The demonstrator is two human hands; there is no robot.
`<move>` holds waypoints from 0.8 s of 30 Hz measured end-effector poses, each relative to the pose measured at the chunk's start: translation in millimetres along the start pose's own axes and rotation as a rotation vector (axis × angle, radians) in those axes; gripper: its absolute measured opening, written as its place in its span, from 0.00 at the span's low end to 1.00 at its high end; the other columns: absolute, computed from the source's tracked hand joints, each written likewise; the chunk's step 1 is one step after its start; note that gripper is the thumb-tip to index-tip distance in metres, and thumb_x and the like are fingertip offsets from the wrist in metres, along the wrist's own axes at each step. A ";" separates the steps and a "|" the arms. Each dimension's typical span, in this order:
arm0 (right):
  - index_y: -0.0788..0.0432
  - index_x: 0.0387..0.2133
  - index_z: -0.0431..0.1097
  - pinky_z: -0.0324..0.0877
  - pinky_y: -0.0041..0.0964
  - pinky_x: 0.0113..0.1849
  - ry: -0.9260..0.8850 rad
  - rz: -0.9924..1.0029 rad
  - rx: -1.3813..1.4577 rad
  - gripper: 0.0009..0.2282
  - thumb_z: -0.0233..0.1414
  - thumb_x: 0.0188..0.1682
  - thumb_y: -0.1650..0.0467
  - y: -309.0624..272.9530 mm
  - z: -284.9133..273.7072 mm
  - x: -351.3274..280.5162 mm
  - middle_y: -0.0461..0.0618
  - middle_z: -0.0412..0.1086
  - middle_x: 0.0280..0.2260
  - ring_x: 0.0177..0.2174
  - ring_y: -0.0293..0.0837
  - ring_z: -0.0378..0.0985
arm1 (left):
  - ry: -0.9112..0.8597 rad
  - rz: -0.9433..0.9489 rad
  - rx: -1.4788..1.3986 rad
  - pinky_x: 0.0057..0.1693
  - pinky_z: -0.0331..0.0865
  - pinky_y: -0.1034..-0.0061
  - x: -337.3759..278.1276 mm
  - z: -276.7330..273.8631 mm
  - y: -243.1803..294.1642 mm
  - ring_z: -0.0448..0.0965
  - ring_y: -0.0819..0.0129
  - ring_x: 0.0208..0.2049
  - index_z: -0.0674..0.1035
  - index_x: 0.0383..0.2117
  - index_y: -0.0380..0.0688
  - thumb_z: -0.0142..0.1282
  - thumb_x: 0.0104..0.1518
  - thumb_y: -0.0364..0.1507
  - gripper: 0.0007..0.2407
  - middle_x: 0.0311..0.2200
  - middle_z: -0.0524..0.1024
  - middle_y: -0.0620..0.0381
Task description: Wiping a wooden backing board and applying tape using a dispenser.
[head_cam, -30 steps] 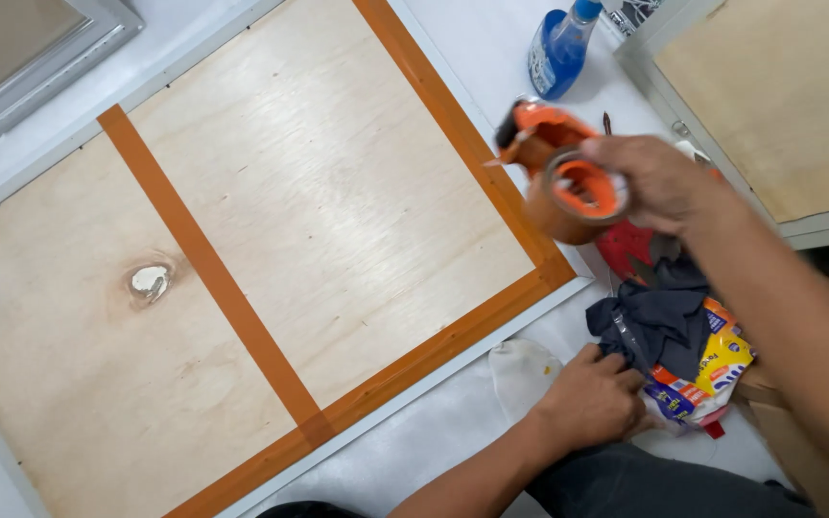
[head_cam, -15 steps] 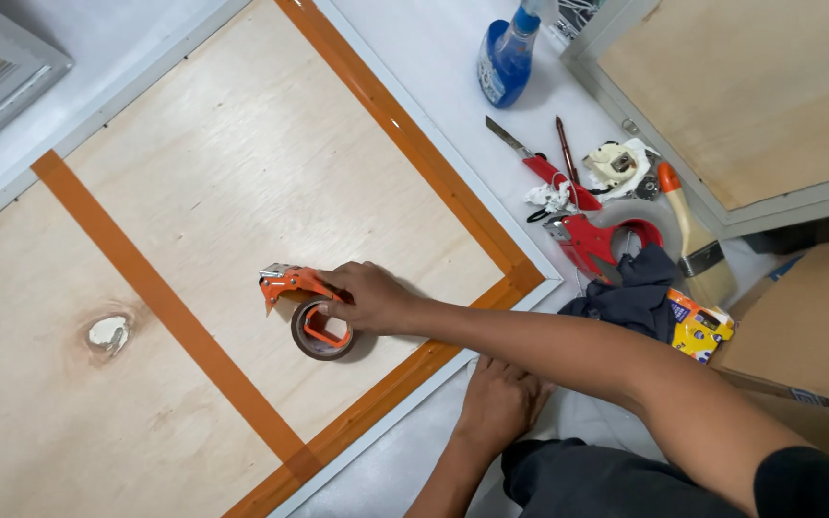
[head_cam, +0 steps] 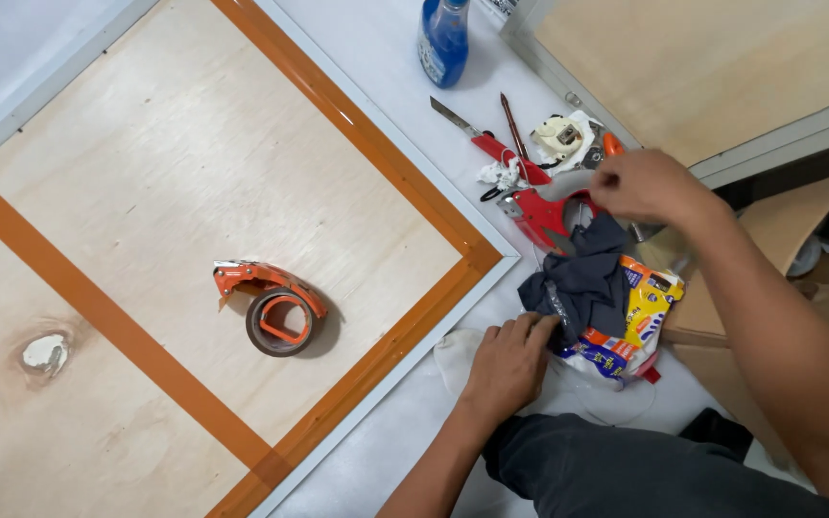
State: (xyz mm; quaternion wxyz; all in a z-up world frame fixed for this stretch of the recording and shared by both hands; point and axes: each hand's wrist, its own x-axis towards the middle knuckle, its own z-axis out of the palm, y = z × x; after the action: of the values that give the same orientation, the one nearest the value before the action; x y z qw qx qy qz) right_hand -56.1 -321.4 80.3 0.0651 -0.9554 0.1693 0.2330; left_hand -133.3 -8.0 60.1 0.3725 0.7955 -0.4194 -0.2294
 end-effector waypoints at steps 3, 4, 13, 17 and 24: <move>0.55 0.33 0.79 0.72 0.36 0.35 -0.240 0.193 0.091 0.18 0.64 0.37 0.56 -15.7 -1.1 -61.7 0.46 0.80 0.28 0.28 0.44 0.81 | 0.183 -0.032 -0.131 0.49 0.67 0.64 1.7 14.9 0.8 0.75 0.49 0.39 0.69 0.55 0.30 0.55 0.60 0.33 0.21 0.42 0.74 0.40; 0.55 0.33 0.79 0.72 0.36 0.35 -0.245 0.181 0.091 0.18 0.64 0.37 0.56 -20.9 9.0 -70.6 0.46 0.80 0.28 0.28 0.44 0.81 | 0.187 -0.043 -0.127 0.49 0.67 0.64 9.4 22.1 2.1 0.75 0.49 0.39 0.69 0.55 0.30 0.55 0.60 0.33 0.21 0.42 0.74 0.40; 0.63 0.33 0.79 0.67 0.37 0.30 -0.103 0.148 0.477 0.11 0.56 0.39 0.70 -5.7 13.8 -116.0 0.52 0.77 0.25 0.25 0.48 0.73 | 0.107 -0.194 -0.212 0.48 0.59 0.66 36.3 18.1 28.5 0.75 0.56 0.32 0.78 0.18 0.41 0.48 0.58 0.35 0.14 0.25 0.78 0.53; 0.63 0.57 0.60 0.67 0.50 0.41 -0.157 -0.004 1.489 0.32 0.43 0.32 0.74 -50.8 -49.8 -139.6 0.65 0.63 0.57 0.47 0.59 0.69 | 0.315 -0.331 -1.256 0.29 0.59 0.86 33.9 -35.4 64.1 0.64 0.82 0.21 0.78 0.39 0.37 0.50 0.67 0.30 0.08 0.23 0.71 0.65; 0.64 0.49 0.71 0.66 0.22 0.35 0.301 -0.046 1.188 0.09 0.48 0.58 0.76 -123.0 -38.5 -111.2 0.46 0.71 0.37 0.31 0.32 0.69 | 0.780 -0.261 -0.270 0.55 0.70 0.59 26.0 -56.4 20.8 0.74 0.47 0.49 0.62 0.58 0.24 0.49 0.62 0.39 0.27 0.49 0.71 0.34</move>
State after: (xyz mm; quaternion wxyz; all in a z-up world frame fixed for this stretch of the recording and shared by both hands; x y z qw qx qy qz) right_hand -89.1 -181.7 171.8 0.5671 -0.7815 0.2570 -0.0400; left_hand -91.3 -14.9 109.9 0.5716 0.8132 -0.1095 -0.0096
